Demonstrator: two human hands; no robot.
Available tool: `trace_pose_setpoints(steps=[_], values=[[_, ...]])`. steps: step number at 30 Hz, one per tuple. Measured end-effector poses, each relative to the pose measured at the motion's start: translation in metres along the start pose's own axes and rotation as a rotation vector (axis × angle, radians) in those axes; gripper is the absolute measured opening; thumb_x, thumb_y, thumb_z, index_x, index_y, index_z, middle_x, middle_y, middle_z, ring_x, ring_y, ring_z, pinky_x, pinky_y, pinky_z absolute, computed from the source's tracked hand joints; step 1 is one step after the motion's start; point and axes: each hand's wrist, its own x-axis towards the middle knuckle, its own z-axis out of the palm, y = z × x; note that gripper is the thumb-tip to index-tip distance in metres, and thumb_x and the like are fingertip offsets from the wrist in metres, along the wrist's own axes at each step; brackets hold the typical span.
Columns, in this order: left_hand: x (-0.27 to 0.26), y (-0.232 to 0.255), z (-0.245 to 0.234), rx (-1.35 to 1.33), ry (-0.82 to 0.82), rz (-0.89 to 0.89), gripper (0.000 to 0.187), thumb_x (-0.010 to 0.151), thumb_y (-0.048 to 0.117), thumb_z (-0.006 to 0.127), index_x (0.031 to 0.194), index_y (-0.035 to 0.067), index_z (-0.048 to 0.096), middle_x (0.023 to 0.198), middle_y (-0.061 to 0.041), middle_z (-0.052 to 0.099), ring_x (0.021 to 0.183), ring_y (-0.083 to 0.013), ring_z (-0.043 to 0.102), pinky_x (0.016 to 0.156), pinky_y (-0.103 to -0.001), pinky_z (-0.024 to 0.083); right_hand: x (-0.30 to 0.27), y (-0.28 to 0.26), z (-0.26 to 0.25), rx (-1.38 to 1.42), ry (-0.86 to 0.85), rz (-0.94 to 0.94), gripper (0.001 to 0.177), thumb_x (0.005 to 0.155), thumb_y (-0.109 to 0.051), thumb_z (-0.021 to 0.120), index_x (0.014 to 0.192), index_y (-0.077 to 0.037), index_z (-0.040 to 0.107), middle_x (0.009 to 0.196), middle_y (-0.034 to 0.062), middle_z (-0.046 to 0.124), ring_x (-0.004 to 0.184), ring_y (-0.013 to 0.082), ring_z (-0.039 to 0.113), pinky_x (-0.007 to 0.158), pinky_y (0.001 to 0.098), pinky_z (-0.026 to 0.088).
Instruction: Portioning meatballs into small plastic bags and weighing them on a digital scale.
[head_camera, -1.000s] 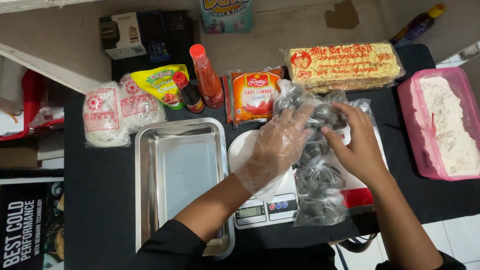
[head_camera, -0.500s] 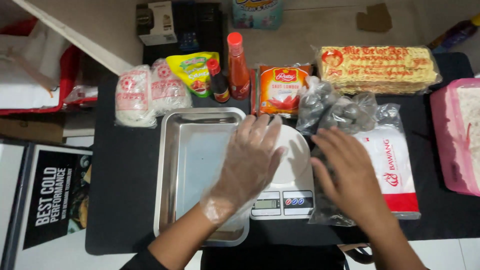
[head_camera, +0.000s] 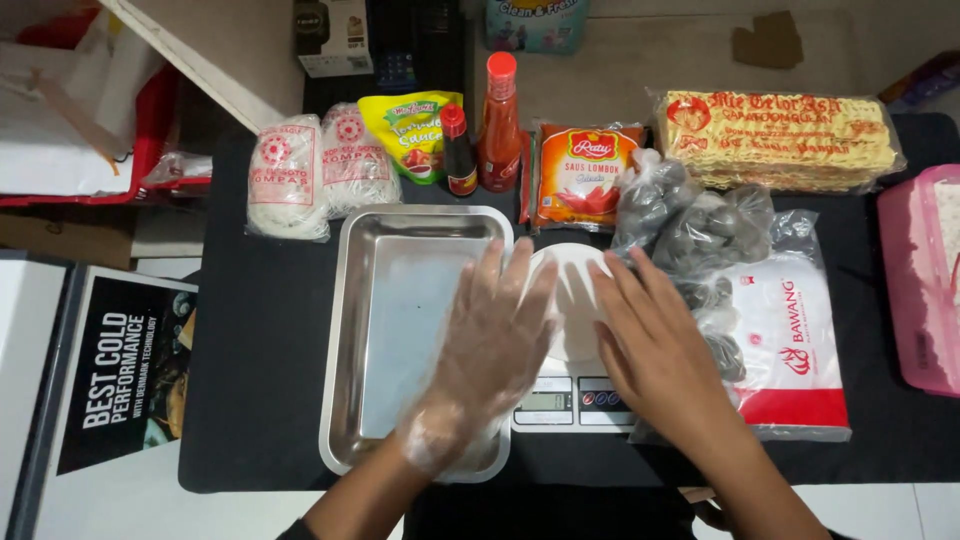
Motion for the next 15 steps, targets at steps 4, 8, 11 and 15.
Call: trace_pose_setpoints(steps=[4,8,11,15], values=[[-0.026,-0.006,-0.027,-0.072,-0.016,-0.027,0.051,0.096,0.035,0.070,0.137,0.011,0.054,0.145,-0.021,0.053,0.137,-0.0411,0.050,0.111,-0.055,0.047,-0.028,-0.006,-0.038,-0.025,0.050,0.007,0.047,0.097,-0.010,0.061,0.141,0.001,0.052,0.151,0.0229,0.052,0.144,0.0451,0.047,0.119,0.0537,0.042],[-0.061,-0.011,-0.065,-0.184,0.101,-0.027,0.039,0.102,0.021,0.058,0.138,0.007,0.053,0.137,-0.020,0.059,0.129,-0.0391,0.058,0.106,-0.052,0.051,-0.070,-0.011,-0.050,-0.081,0.093,0.035,0.044,0.094,-0.009,0.066,0.136,0.003,0.059,0.142,0.0235,0.060,0.133,0.0410,0.059,0.115,0.0487,0.048],[-0.088,-0.004,-0.073,-0.201,0.273,-0.011,0.038,0.098,0.009,0.070,0.131,0.001,0.054,0.120,-0.020,0.072,0.108,-0.0332,0.074,0.096,-0.047,0.061,-0.116,-0.014,-0.032,-0.126,0.138,0.127,0.037,0.094,-0.013,0.066,0.128,-0.001,0.065,0.132,0.0191,0.068,0.119,0.0319,0.067,0.106,0.0436,0.053],[-0.137,-0.003,-0.042,-0.145,0.160,-0.173,0.040,0.092,0.028,0.071,0.126,0.010,0.061,0.111,-0.013,0.072,0.094,-0.0306,0.074,0.078,-0.048,0.062,-0.161,-0.028,-0.004,-0.155,0.206,0.386,0.031,0.088,-0.020,0.074,0.118,-0.014,0.076,0.118,0.0075,0.070,0.101,0.0246,0.068,0.094,0.0377,0.054]])
